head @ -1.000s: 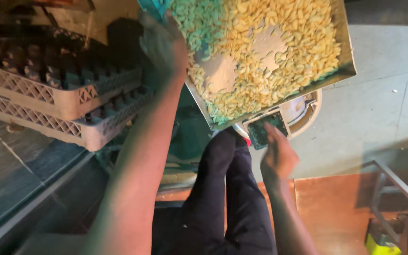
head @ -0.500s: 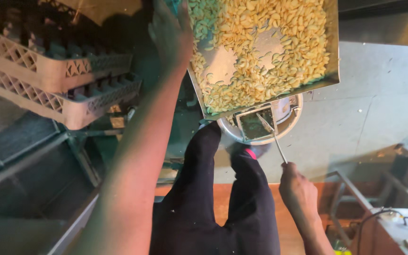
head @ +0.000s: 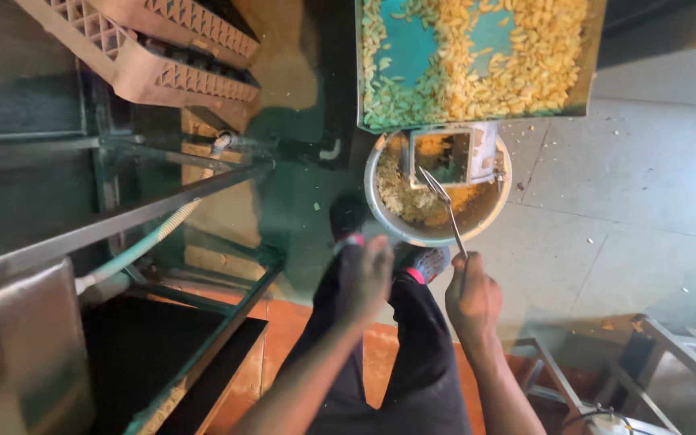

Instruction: The person pours cassava pieces from a metal tray into a grinder and uses a fork to push them through. The ground cassava falls into a metal bowl below. The person occasionally uses their hands to clear the grinder outlet and continues feeding the tray until it is empty.

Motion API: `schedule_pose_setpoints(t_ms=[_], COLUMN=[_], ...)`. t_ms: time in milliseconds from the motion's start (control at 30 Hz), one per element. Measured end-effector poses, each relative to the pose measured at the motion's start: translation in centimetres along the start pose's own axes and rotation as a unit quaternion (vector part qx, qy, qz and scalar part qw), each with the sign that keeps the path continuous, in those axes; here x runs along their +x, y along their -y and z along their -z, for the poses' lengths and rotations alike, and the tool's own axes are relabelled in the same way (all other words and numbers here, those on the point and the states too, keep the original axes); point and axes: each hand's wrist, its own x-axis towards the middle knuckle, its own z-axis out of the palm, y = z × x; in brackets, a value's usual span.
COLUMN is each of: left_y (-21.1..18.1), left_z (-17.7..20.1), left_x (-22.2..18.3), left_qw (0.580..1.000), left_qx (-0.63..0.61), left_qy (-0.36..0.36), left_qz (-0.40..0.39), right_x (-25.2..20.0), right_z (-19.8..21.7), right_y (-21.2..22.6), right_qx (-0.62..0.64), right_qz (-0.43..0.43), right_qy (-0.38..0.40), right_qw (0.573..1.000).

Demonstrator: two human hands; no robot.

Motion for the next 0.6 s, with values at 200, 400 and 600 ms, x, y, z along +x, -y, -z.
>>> schedule_pose_setpoints(t_ms=[200,400,600], left_y=[-4.3,-4.6,-9.9], left_z=[-5.2,-3.4,-1.7], left_x=[-4.0,3.3,18.9], left_qw=[0.915,0.959,0.849], left_qx=[-0.302,-0.009,0.194], left_qy=[0.267,0.211,-0.037], left_qz=[-0.033,-0.191,-0.489], right_x=[-7.4,-4.3,15.4], right_z=[-2.1,-8.0,-8.8], right_y=[-2.9,-13.5,-15.9], right_qx=[0.24,0.357,0.136], right_qz=[0.054,-0.114,0.024], right_qy=[0.034,0.139,-0.143], right_qw=[0.969,0.917,0.98])
